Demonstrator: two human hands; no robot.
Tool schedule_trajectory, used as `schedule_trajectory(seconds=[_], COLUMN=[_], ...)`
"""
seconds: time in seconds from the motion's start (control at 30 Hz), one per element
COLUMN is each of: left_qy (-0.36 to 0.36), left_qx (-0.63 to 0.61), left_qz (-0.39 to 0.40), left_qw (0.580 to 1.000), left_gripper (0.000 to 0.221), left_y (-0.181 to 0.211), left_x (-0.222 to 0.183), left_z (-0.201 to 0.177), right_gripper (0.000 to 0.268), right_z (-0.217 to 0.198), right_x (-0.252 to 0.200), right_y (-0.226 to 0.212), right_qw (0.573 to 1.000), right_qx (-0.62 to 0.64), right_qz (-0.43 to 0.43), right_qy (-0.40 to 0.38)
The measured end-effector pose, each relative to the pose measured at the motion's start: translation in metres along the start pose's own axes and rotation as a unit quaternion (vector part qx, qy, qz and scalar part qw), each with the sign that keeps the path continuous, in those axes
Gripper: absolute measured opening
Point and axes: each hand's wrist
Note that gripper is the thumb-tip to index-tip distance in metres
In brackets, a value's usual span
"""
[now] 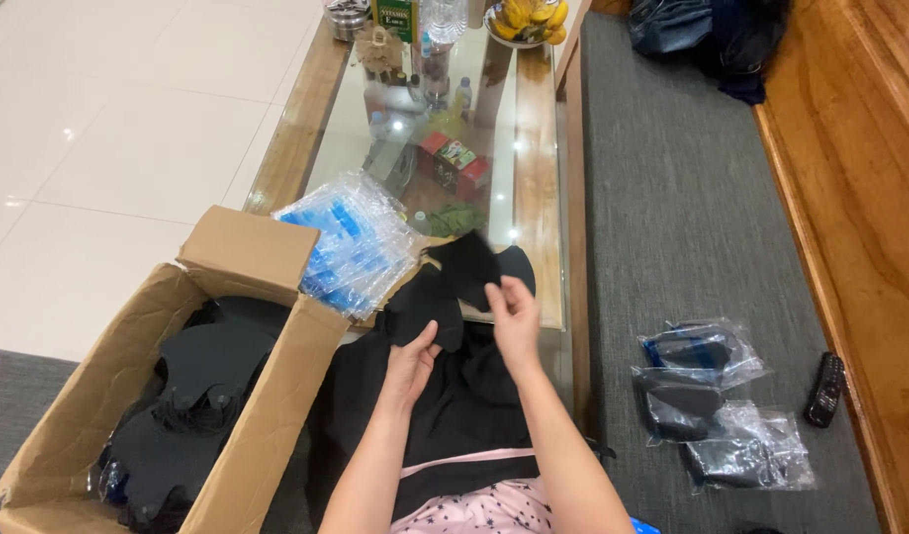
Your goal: Packing black face masks into a black bag from a cardboard box and table surface
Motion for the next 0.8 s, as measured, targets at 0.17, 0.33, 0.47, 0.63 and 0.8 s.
schedule_trajectory(seconds=[0.17,0.33,0.47,0.63,0.8], left_qy=[0.007,0.009,0.002,-0.002,-0.007], left_qx=[-0.006,0.004,0.003,0.007,0.013], left_qz=[0.009,0.011,0.012,0.014,0.006], left_qw=[1.000,1.000,1.000,1.000,1.000], left_gripper=[0.037,0.038,0.038,0.038,0.040], left_y=[0.003,0.001,-0.001,-0.002,0.003], left_x=[-0.005,-0.003,-0.001,0.001,-0.007], left_z=[0.004,0.004,0.003,-0.001,0.007], right_gripper=[0.012,0.026,0.033,0.034,0.042], right_z=[-0.027,-0.039,-0.040,-0.034,-0.032], right_x=[0.022,0.023,0.022,0.013,0.008], right_y=[-0.002,-0.004,0.000,-0.039,-0.059], right_qw=[0.982,0.976,0.971,0.960,0.954], right_qx=[0.063,-0.052,-0.128,-0.205,-0.241], right_qz=[0.180,0.209,0.199,0.189,0.177], right_qy=[0.013,0.041,0.038,0.026,0.010])
Point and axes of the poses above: each hand's wrist, its own x-axis towards the middle knuckle, its own z-axis out of the palm, y = z × x, and after that the axes turned 4 degrees about -z, right-handed
